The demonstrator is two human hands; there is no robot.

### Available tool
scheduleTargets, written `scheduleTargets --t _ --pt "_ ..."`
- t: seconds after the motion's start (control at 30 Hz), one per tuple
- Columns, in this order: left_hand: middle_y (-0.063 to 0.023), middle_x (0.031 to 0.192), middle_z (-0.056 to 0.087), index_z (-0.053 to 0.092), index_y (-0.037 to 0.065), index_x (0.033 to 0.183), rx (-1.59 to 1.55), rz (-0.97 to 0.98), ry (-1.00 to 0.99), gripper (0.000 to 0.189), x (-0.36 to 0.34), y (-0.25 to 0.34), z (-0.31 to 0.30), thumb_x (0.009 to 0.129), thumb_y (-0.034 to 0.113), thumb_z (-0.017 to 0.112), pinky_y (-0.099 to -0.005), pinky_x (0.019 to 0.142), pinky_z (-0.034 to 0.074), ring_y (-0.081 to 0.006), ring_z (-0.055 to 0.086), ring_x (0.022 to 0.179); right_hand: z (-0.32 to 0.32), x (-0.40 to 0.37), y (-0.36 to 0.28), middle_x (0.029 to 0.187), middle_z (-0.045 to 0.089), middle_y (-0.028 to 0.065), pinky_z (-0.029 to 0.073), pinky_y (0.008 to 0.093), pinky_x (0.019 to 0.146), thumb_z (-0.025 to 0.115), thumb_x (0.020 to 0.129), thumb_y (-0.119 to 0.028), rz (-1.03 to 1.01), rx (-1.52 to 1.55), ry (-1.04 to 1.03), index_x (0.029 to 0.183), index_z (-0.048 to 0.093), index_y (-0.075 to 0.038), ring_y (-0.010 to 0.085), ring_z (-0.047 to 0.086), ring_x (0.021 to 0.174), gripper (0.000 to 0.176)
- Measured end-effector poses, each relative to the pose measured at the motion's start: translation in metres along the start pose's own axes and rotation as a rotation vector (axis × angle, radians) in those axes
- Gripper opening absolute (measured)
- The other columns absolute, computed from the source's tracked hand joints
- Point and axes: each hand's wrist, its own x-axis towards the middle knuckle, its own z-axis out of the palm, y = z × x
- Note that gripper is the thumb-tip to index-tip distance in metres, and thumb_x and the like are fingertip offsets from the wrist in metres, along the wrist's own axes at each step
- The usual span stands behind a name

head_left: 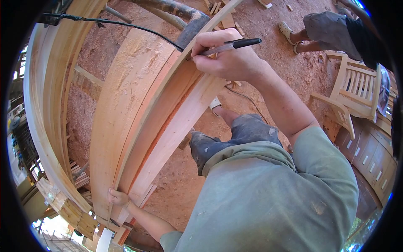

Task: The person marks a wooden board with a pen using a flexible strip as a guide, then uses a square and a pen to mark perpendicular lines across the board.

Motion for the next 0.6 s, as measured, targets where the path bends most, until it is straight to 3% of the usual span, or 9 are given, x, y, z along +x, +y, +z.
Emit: scheduleTargets --t 0.6 --pt "-0.026 0.076 0.068 0.069 -0.011 0.081 -0.012 0.002 -0.004 0.043 -0.001 -0.005 0.002 0.097 0.019 0.043 -0.0468 0.068 0.051 -0.0396 0.065 0.071 0.001 0.001 0.002 0.069 0.067 0.0119 0.055 0.0335 0.062 0.068 0.078 -0.008 -0.015 0.011 0.012 0.079 0.068 -0.001 0.0263 0.068 0.062 0.007"
